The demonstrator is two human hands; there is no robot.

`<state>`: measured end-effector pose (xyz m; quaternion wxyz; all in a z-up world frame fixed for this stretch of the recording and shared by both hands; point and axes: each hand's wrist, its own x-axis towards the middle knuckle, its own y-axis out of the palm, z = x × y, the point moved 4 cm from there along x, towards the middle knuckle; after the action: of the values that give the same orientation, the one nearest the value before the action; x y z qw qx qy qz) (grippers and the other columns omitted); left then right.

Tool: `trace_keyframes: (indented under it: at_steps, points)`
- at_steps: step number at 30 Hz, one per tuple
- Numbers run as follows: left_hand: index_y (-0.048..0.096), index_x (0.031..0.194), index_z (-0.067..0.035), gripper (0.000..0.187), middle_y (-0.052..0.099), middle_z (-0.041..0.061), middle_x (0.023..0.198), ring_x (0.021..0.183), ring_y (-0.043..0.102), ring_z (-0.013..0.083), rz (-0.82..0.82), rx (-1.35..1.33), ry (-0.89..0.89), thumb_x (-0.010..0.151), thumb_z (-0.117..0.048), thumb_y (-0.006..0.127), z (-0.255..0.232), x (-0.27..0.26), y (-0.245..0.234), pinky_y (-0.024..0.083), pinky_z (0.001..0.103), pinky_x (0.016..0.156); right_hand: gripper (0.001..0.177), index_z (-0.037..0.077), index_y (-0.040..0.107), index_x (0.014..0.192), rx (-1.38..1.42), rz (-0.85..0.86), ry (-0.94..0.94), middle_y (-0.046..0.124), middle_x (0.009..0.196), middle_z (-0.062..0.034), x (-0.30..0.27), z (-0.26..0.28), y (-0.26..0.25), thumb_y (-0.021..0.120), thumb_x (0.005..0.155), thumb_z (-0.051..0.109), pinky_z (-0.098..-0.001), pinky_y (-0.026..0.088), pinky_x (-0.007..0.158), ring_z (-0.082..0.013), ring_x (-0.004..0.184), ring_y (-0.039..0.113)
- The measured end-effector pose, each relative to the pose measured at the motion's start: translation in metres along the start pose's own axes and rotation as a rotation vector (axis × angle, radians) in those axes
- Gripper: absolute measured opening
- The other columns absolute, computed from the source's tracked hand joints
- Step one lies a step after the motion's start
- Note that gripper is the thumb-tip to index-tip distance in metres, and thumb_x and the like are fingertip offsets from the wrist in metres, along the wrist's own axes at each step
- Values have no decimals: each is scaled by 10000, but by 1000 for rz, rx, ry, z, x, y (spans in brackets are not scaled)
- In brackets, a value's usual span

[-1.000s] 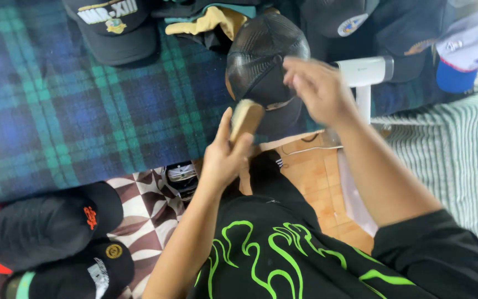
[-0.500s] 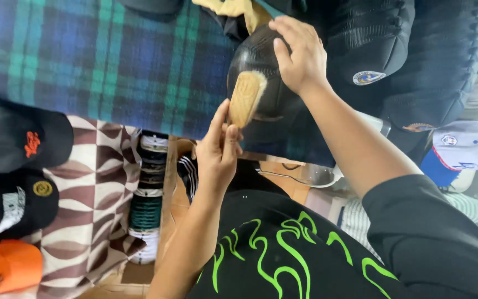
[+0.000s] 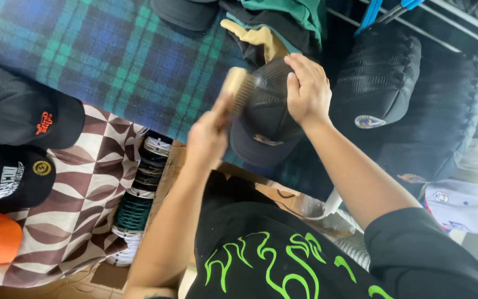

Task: Cleaning and steaming baseball caps using a brush and a handheld steamer

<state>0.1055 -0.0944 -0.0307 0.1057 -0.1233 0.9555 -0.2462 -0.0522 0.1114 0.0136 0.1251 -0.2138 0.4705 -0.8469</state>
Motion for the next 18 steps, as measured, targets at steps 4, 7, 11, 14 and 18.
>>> trace_keyframes:
  at_steps: [4, 7, 11, 14, 18]
  points:
    - [473, 1542, -359, 677, 688, 95, 912, 903, 688, 352, -221, 105, 287, 945, -85, 638, -14, 21, -17, 554, 494, 751, 336, 182, 722, 1317, -62, -158, -153, 692, 1311, -21, -7, -14, 7, 548, 1029, 192, -392, 494, 1043, -228, 1221, 625]
    - [595, 1434, -254, 552, 706, 181, 918, 902, 680, 447, -35, 34, 404, 918, -77, 674, -20, 45, -23, 551, 558, 758, 330, 149, 733, 1311, -42, -198, -203, 702, 1300, -58, -9, -10, 7, 584, 1016, 151, -406, 494, 1056, -261, 1210, 633]
    - [449, 1528, -438, 524, 678, 45, 909, 804, 714, 369, 75, 341, 488, 1037, -305, 577, -39, 98, -31, 597, 524, 709, 321, 107, 715, 1312, -15, -248, -170, 694, 1289, -97, 5, 0, 0, 597, 1014, 128, -437, 490, 1061, -302, 1219, 629]
    - [524, 1464, -396, 454, 689, 69, 903, 780, 731, 395, 276, 494, 454, 1021, -298, 531, -43, 131, -23, 614, 523, 692, 376, 5, 596, 1381, 38, -249, -155, 611, 1358, -177, -4, 14, -15, 556, 1023, 112, -482, 437, 1097, -375, 1268, 562]
    - [410, 1534, -415, 477, 739, 247, 930, 919, 694, 525, 583, 273, 385, 1061, -409, 475, -69, 186, 8, 587, 611, 812, 530, -145, 362, 1487, 36, -252, -166, 459, 1473, -288, 1, 18, -20, 457, 1074, 174, -535, 322, 1154, -466, 1368, 442]
